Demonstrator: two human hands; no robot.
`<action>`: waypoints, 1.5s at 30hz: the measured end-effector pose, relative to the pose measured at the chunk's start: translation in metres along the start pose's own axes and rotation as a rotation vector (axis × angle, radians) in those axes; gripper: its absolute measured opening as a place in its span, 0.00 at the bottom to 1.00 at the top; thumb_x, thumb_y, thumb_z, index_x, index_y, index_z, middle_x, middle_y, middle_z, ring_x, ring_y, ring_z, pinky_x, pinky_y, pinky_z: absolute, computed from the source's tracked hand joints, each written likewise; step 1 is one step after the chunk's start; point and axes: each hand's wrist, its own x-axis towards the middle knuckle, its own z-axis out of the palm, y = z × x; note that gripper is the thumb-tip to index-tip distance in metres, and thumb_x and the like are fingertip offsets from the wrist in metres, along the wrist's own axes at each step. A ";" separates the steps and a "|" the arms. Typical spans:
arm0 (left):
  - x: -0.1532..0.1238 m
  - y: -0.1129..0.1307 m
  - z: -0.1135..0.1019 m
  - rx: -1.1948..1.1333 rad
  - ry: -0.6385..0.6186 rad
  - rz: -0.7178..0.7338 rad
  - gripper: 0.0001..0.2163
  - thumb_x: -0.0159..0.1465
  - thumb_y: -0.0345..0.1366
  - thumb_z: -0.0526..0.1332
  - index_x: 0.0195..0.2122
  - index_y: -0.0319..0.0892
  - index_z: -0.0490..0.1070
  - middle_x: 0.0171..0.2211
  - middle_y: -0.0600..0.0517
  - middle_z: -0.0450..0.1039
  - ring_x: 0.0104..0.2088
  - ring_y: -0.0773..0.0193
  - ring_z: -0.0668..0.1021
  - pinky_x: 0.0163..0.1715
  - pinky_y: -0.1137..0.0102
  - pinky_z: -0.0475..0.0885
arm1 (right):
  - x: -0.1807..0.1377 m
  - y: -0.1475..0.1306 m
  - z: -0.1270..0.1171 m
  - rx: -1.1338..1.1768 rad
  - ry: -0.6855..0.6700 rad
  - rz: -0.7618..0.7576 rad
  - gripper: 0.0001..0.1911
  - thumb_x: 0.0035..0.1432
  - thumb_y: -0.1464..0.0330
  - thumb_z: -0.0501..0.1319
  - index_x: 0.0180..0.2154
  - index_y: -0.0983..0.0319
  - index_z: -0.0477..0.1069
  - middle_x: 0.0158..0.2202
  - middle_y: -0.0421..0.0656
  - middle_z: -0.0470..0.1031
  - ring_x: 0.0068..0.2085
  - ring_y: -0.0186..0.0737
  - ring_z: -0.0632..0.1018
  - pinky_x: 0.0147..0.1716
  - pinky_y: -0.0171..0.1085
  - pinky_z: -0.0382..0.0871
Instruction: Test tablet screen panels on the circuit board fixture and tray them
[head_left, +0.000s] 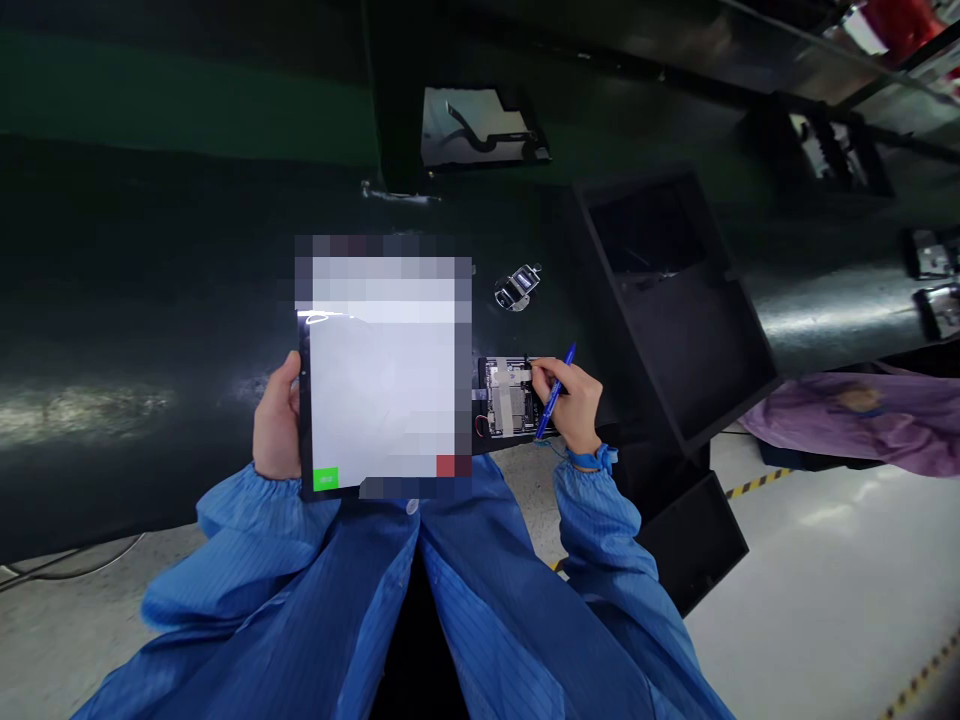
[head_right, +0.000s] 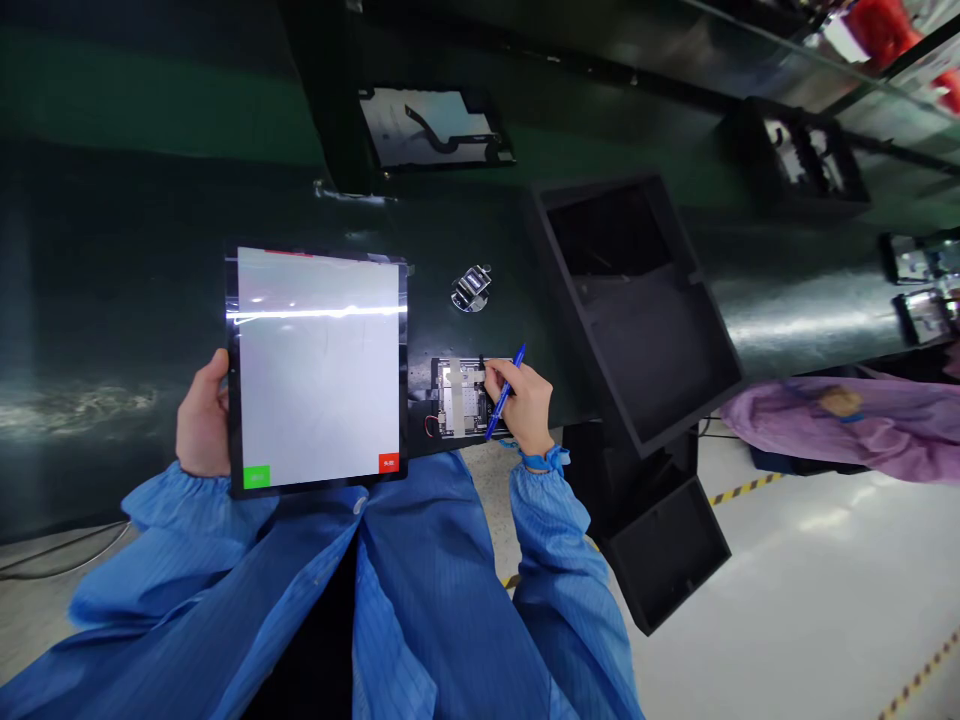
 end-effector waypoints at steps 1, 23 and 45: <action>0.000 0.001 -0.001 0.003 -0.001 -0.007 0.24 0.72 0.44 0.49 0.28 0.39 0.78 0.19 0.51 0.77 0.20 0.62 0.79 0.22 0.73 0.77 | 0.000 0.000 0.000 0.002 0.003 -0.002 0.10 0.64 0.66 0.59 0.36 0.60 0.79 0.28 0.42 0.79 0.28 0.38 0.77 0.30 0.36 0.71; 0.004 -0.011 0.001 0.139 0.016 0.089 0.22 0.68 0.51 0.51 0.35 0.43 0.80 0.32 0.50 0.83 0.44 0.46 0.84 0.36 0.55 0.85 | 0.024 -0.070 -0.007 -0.187 -0.503 0.090 0.10 0.56 0.63 0.64 0.39 0.59 0.69 0.31 0.40 0.77 0.31 0.41 0.77 0.30 0.35 0.57; 0.005 -0.012 0.002 0.112 0.087 0.128 0.20 0.66 0.49 0.55 0.38 0.39 0.79 0.31 0.49 0.83 0.45 0.46 0.83 0.39 0.57 0.84 | 0.031 -0.078 0.002 -0.343 -0.527 0.215 0.15 0.48 0.65 0.64 0.40 0.59 0.69 0.27 0.42 0.77 0.30 0.46 0.78 0.28 0.36 0.53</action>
